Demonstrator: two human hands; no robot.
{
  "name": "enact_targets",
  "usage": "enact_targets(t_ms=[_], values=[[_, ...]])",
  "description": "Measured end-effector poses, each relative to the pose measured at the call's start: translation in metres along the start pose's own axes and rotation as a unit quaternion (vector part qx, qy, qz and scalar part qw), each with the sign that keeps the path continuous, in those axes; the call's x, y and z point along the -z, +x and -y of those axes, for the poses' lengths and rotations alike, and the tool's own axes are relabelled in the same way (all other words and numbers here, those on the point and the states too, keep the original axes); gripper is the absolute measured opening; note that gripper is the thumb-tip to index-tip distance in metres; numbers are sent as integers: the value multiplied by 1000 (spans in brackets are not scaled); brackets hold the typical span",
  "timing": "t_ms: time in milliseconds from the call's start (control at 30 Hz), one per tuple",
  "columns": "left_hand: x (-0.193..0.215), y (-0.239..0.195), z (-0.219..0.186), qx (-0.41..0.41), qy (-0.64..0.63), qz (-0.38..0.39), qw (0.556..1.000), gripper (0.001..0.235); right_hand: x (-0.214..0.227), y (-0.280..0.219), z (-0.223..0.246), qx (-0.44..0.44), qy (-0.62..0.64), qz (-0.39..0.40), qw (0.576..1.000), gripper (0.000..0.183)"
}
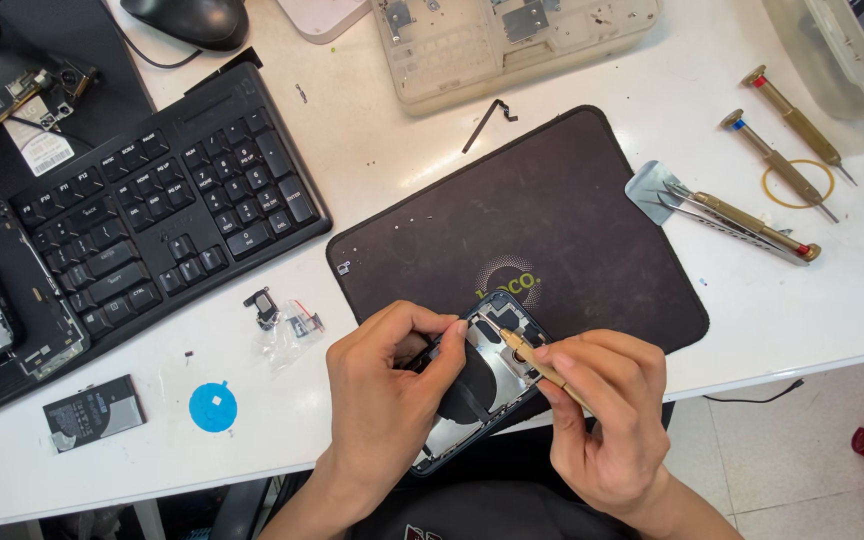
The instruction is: The person uses a precision screwdriver to remove and reinsert screws from a disassembled smartphone chassis. The hands repeatedly rotate the tool to loosen and tighten screws in various locations on the phone frame.
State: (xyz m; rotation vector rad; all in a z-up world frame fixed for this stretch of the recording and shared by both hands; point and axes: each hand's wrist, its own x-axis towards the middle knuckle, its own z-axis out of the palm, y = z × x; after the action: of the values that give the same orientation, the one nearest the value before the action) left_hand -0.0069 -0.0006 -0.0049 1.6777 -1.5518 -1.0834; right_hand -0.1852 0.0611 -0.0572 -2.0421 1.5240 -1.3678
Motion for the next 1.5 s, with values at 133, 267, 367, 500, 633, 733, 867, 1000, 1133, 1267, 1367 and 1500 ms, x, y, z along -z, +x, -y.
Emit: enact_targets(t_ms=[133, 267, 367, 500, 633, 733, 867, 1000, 1133, 1267, 1367, 1500], values=[[0, 0, -1, 7, 5, 3, 1000, 7, 2, 4, 0, -9, 18, -10, 1000, 50], [-1, 1, -1, 23, 15, 3, 1000, 7, 2, 0, -4, -24, 19, 0, 1000, 47], [-1, 1, -2, 21, -2, 5, 1000, 7, 6, -7, -5, -32, 37, -4, 999, 44], [4, 4, -1, 98, -74, 46, 991, 7, 17, -17, -5, -146, 133, -69, 978, 36], [7, 4, 0, 126, -88, 59, 986, 9, 22, -17, -4, -146, 169, -131, 966, 43], [6, 4, 0, 134, -105, 63, 983, 9, 25, -8, 1, -123, 165, -128, 970, 51], [4, 4, 0, 153, -121, 67, 978, 9, 28, 9, -2, -44, 117, -15, 992, 55], [3, 4, 1, 167, -135, 70, 974, 8, 17, 18, -10, 2, 117, -9, 993, 52], [4, 4, 2, 160, -140, 71, 975, 8, 11, 17, -12, 9, 121, -1, 993, 51], [3, 5, 2, 160, -142, 69, 974, 8, 9, 15, -12, 2, 121, 3, 993, 48], [3, 5, 0, 164, -142, 72, 974, 8, 10, 15, -14, 3, 129, 12, 992, 45], [3, 6, 0, 168, -121, 76, 975, 9, 16, 14, -12, -31, 159, 21, 987, 43]])
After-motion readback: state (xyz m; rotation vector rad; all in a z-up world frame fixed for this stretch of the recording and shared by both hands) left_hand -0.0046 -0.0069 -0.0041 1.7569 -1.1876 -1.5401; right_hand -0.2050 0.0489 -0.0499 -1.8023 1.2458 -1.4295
